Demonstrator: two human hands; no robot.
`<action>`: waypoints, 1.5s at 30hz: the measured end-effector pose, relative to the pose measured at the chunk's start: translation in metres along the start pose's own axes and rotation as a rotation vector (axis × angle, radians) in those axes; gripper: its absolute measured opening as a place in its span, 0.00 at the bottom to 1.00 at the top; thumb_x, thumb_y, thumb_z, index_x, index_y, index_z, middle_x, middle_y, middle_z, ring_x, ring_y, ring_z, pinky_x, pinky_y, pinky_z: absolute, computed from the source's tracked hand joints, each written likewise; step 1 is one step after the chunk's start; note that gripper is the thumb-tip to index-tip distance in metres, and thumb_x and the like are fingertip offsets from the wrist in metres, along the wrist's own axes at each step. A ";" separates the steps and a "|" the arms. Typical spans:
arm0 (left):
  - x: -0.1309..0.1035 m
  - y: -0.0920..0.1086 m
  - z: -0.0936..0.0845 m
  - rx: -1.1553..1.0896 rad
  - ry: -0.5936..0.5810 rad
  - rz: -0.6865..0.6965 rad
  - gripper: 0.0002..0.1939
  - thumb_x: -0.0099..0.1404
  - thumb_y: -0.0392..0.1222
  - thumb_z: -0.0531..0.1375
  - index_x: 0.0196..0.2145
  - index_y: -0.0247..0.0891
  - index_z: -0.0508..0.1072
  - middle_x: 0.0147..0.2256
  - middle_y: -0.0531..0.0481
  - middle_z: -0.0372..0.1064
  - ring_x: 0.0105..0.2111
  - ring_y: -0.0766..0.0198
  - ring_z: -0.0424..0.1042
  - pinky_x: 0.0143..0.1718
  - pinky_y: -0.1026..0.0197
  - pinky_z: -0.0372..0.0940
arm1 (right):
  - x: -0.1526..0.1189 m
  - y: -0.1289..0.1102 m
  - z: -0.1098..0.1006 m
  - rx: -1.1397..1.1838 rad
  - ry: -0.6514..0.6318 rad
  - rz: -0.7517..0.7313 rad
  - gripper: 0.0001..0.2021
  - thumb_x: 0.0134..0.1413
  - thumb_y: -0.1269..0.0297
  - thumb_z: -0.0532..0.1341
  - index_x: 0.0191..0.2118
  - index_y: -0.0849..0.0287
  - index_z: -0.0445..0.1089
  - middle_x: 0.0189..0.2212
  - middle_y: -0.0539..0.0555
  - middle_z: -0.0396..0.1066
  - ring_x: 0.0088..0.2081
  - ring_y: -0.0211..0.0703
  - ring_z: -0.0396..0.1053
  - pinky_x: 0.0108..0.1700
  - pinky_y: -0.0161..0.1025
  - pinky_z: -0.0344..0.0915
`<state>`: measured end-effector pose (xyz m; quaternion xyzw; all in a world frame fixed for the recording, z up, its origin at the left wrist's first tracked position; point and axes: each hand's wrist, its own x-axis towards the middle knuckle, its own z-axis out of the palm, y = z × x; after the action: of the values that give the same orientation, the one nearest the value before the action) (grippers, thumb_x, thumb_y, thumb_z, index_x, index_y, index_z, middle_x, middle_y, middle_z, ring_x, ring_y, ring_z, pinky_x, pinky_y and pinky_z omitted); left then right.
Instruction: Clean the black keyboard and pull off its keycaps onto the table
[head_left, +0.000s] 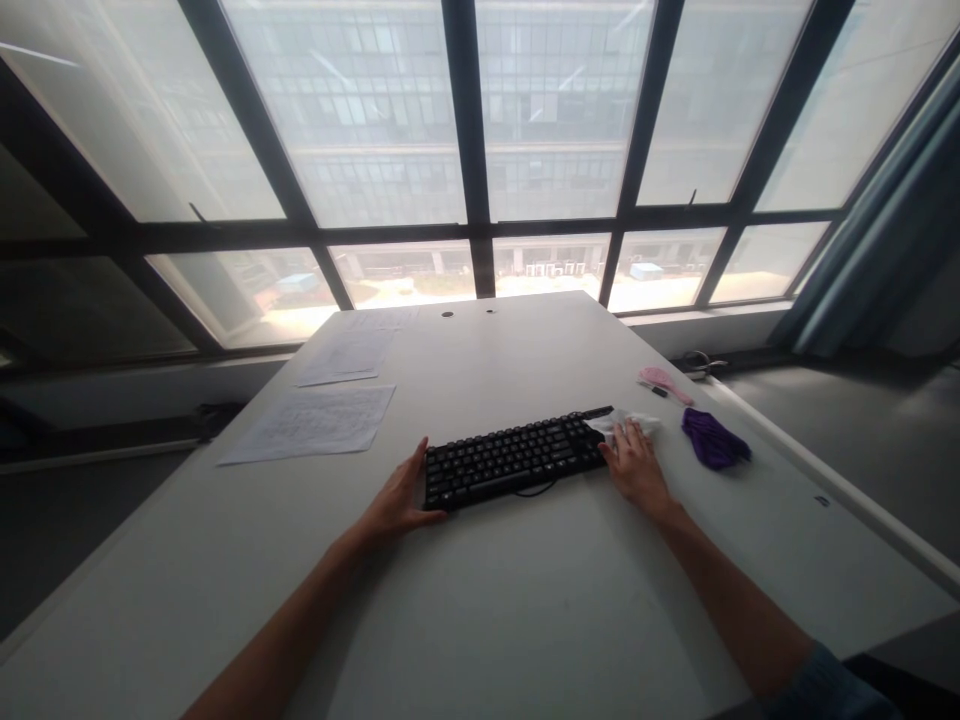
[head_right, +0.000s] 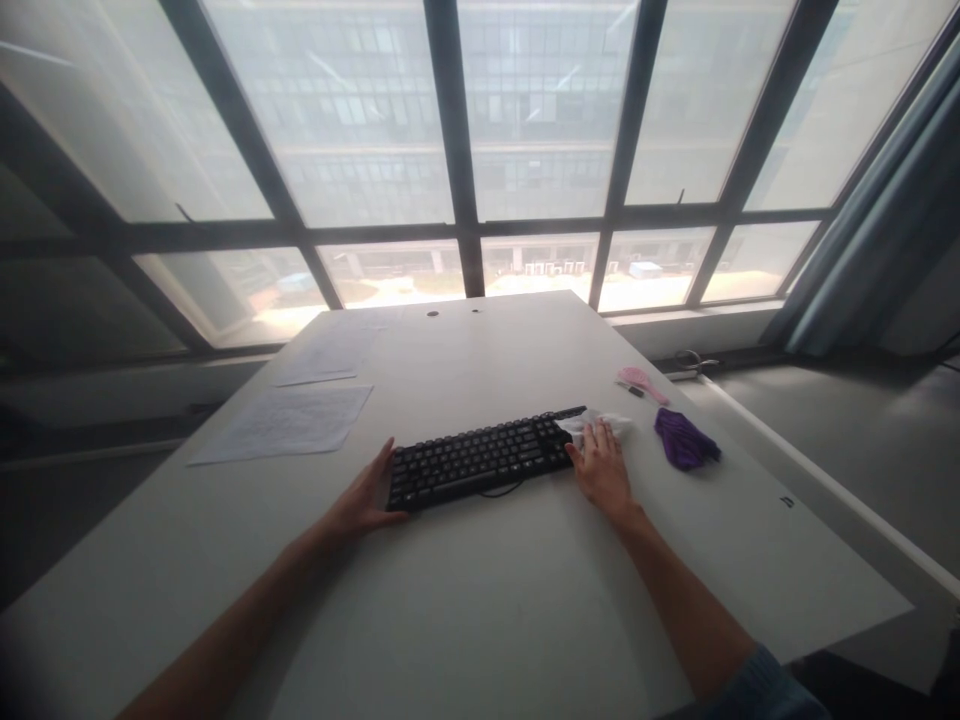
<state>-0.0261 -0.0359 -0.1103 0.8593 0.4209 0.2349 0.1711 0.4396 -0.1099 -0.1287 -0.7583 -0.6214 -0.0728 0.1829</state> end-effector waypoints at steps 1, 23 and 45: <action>0.000 0.000 0.000 -0.002 0.000 -0.001 0.66 0.49 0.59 0.71 0.71 0.48 0.31 0.65 0.34 0.53 0.63 0.37 0.57 0.61 0.37 0.57 | -0.002 -0.003 -0.001 0.007 -0.010 -0.030 0.38 0.68 0.44 0.39 0.65 0.74 0.58 0.67 0.71 0.49 0.69 0.59 0.44 0.67 0.53 0.45; -0.001 -0.003 0.001 -0.017 0.011 0.007 0.66 0.49 0.59 0.71 0.71 0.47 0.32 0.66 0.34 0.52 0.64 0.35 0.55 0.61 0.37 0.57 | 0.045 -0.068 -0.010 0.096 -0.177 -0.136 0.24 0.67 0.68 0.43 0.60 0.72 0.64 0.63 0.68 0.61 0.66 0.51 0.55 0.67 0.47 0.50; -0.001 -0.001 0.001 -0.007 0.001 0.022 0.66 0.51 0.58 0.71 0.71 0.48 0.30 0.65 0.33 0.52 0.63 0.37 0.57 0.60 0.36 0.57 | -0.003 -0.126 -0.013 0.239 -0.148 -0.455 0.37 0.67 0.43 0.45 0.66 0.73 0.57 0.67 0.71 0.51 0.69 0.58 0.46 0.67 0.55 0.46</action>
<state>-0.0263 -0.0365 -0.1123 0.8631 0.4108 0.2386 0.1713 0.3185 -0.0975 -0.0948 -0.5755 -0.7917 0.0176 0.2041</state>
